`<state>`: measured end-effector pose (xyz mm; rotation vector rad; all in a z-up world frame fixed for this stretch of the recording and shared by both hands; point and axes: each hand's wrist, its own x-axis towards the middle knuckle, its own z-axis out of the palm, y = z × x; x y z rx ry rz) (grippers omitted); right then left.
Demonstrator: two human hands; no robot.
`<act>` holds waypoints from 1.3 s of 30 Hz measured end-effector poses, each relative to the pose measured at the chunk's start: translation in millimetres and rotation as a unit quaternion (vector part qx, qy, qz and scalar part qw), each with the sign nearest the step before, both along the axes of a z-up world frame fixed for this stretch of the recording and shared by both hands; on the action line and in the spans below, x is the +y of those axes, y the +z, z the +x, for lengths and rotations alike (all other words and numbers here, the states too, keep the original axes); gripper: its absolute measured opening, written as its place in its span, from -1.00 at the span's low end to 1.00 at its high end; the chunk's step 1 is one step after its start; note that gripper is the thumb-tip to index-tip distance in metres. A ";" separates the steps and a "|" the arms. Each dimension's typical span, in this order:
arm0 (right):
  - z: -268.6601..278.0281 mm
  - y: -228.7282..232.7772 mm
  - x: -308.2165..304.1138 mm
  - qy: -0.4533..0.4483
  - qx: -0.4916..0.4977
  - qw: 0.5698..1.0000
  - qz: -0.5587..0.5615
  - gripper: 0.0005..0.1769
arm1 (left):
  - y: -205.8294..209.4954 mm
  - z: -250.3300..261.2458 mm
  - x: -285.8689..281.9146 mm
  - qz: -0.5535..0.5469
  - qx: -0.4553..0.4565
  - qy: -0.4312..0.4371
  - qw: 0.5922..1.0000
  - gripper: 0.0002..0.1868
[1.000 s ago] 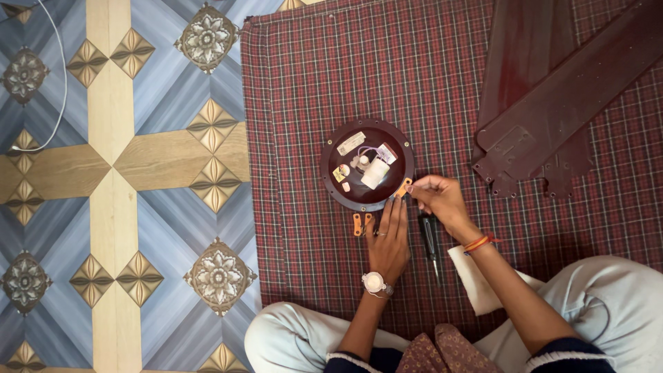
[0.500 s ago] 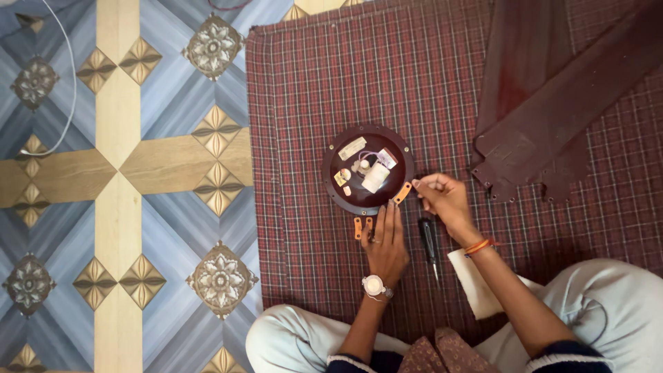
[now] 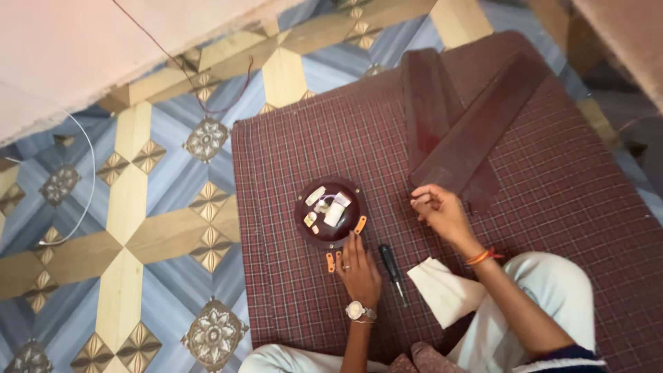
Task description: The person sits on a mat and uses a screwdriver to tighten screws on a ceiling fan motor housing. They then attach a fan blade bracket to the housing and secure it with screws.
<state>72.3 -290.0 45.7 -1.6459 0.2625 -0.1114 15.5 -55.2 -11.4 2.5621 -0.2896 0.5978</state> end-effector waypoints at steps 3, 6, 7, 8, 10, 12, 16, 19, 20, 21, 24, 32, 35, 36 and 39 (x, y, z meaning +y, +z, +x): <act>-3.9 -2.8 -53.2 0.009 -0.046 0.998 -0.046 -0.79 | 13.0 8.0 -33.7 -0.017 0.028 -0.063 0.997 -0.48; -1.8 -20.5 -104.6 -0.059 -0.051 0.995 0.059 -0.76 | 19.5 29.4 -79.3 -0.069 0.040 -0.081 0.994 -0.46; -0.6 -26.9 -119.3 -0.103 -0.033 0.989 0.097 -0.77 | 20.7 42.0 -99.6 -0.101 0.079 -0.069 0.989 -0.44; 0.9 -37.7 -129.1 -0.146 -0.012 0.980 0.136 -0.78 | 17.6 52.4 -116.9 -0.131 0.120 -0.056 0.982 -0.41; 10.6 -58.4 -145.0 -0.178 -0.026 0.953 0.242 -0.80 | 3.5 68.1 -143.8 -0.171 0.173 -0.007 0.970 -0.36; 21.3 -77.8 -151.8 -0.189 -0.038 0.938 0.289 -0.82 | -19.4 77.8 -163.9 -0.210 0.206 0.042 0.955 -0.31; 30.1 -108.9 -150.1 -0.162 -0.041 0.947 0.274 -0.76 | -74.6 97.5 -188.7 -0.291 0.181 0.105 0.934 -0.59; 41.0 -118.8 -153.9 -0.195 -0.030 0.958 0.207 -0.75 | -94.3 108.7 -198.3 -0.349 0.129 0.116 0.921 -0.79; 40.9 -125.0 -153.0 -0.219 -0.022 0.959 0.176 -0.74 | -97.8 106.9 -197.0 -0.356 0.127 0.127 0.917 -0.88; 45.2 -129.3 -153.8 -0.262 -0.010 0.951 0.163 -0.68 | -97.3 108.3 -198.5 -0.439 0.147 0.130 0.877 -0.88; 45.7 -126.6 -158.8 -0.347 0.049 0.923 0.161 -0.41 | -73.3 107.4 -210.8 -0.613 0.180 0.119 0.760 -0.84; -7.2 20.1 -117.4 -0.264 -0.140 0.902 -0.312 0.26 | 53.3 81.4 -134.5 -0.670 0.165 0.076 0.720 -0.92; -40.2 93.4 -94.0 -0.034 -0.306 0.808 -0.502 0.53 | 84.0 60.7 -75.8 -0.654 0.246 0.089 0.709 -0.88; -49.7 111.0 -80.3 0.029 -0.301 0.802 -0.515 0.50 | 92.1 54.4 -58.5 -0.654 0.247 0.070 0.711 -0.88; -69.6 151.3 -42.7 0.179 -0.283 0.759 -0.559 0.47 | 117.4 36.1 -9.9 -0.639 0.272 0.022 0.719 -0.84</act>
